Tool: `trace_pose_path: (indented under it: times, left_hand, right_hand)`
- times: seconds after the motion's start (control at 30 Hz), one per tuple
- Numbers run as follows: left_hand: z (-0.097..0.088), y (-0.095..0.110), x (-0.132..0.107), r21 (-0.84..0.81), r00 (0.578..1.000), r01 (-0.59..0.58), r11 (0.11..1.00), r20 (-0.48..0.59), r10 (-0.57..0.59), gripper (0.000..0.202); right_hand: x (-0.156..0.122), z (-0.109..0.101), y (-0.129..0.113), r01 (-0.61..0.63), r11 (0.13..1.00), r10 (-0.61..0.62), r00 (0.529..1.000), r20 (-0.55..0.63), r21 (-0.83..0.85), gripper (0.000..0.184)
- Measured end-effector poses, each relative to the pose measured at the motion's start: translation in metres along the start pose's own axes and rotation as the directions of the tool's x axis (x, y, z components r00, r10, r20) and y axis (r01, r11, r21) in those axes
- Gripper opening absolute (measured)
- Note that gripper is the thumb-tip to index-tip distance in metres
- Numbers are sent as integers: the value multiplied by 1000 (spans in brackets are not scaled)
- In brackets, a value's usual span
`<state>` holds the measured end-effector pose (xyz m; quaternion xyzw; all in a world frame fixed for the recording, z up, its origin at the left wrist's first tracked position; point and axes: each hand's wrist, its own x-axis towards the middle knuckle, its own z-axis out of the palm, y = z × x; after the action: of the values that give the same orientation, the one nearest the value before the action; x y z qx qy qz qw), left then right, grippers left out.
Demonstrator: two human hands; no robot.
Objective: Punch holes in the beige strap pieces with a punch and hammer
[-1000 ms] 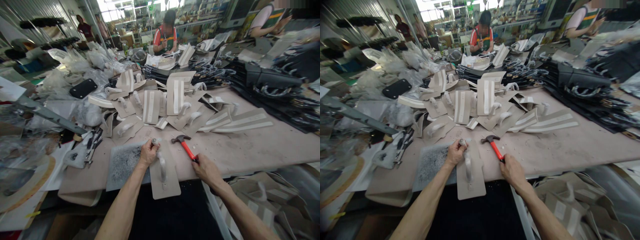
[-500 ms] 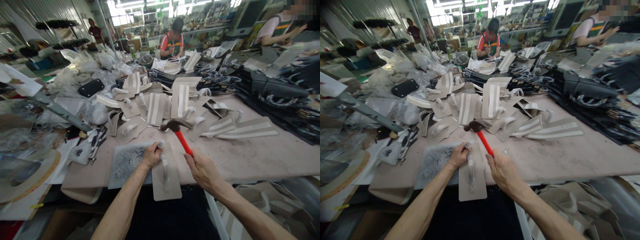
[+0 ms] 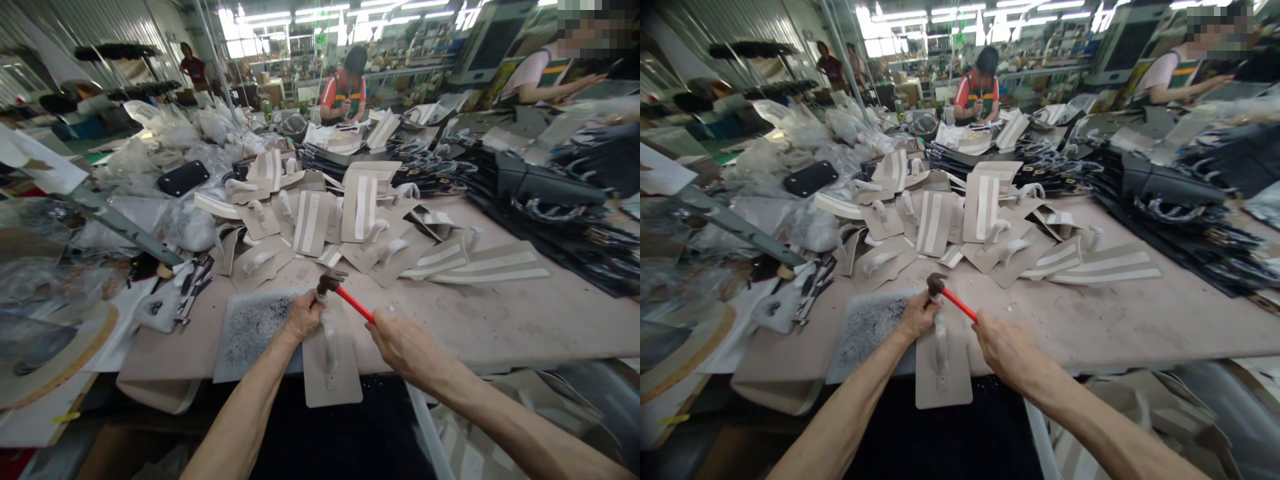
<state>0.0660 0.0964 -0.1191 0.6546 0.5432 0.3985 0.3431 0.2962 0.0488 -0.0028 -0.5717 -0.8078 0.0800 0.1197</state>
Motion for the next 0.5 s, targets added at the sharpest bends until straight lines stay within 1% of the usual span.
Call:
trace_pose_path:
  times: [0.03, 0.07, 0.1, 0.17, 0.23, 0.3, 0.33, 0.37, 0.43, 0.47, 0.5]
  left_hand:
    - [0, 0, 0, 0, 1000, 1, 1000, 1, -1, 11]
    - [0, 0, -1, -4, 1000, -1, 1000, -1, 1, 12]
    - [0, 0, -1, -9, 1000, -9, 1000, -3, 9, 13]
    - [1, 0, -1, -11, 999, -33, 999, -8, 33, 15]
    - [0, 0, -1, -7, 999, -48, 999, -14, 48, 16]
    - [0, -2, -1, -2, 998, -54, 999, -10, 54, 16]
    - [0, -3, -1, 0, 998, -54, 999, -10, 54, 16]
    - [0, -4, -1, 3, 998, -55, 998, -10, 55, 15]
    - [1, -6, -1, 5, 998, -55, 998, -18, 55, 16]
    - [1, -6, -1, 2, 998, -54, 999, -26, 54, 15]
    - [2, -6, -1, -4, 998, -53, 999, -33, 53, 15]
  right_hand:
    - [-1, 8, 5, -2, 998, 9, 993, 119, -58, 25]
    - [-2, 13, 11, -10, 995, 30, 980, 197, -103, 23]
    - [-3, 17, 17, -21, 991, 52, 971, 235, -131, 23]
    - [-6, 24, 31, -58, 990, 91, 962, 257, -132, 25]
    - [-11, 34, 45, -118, 990, 135, 951, 278, -78, 25]
    - [-18, 50, 58, -196, 979, 203, 928, 313, -54, 27]
    - [-20, 59, 63, -223, 972, 234, 918, 319, -70, 28]
    - [-22, 67, 66, -235, 967, 255, 918, 303, -102, 28]
    - [-21, 82, 64, -222, 963, 251, 946, 205, -156, 25]
    - [-18, 87, 58, -211, 967, 231, 964, 134, -146, 24]
    - [-14, 91, 50, -205, 974, 212, 975, 70, -98, 24]
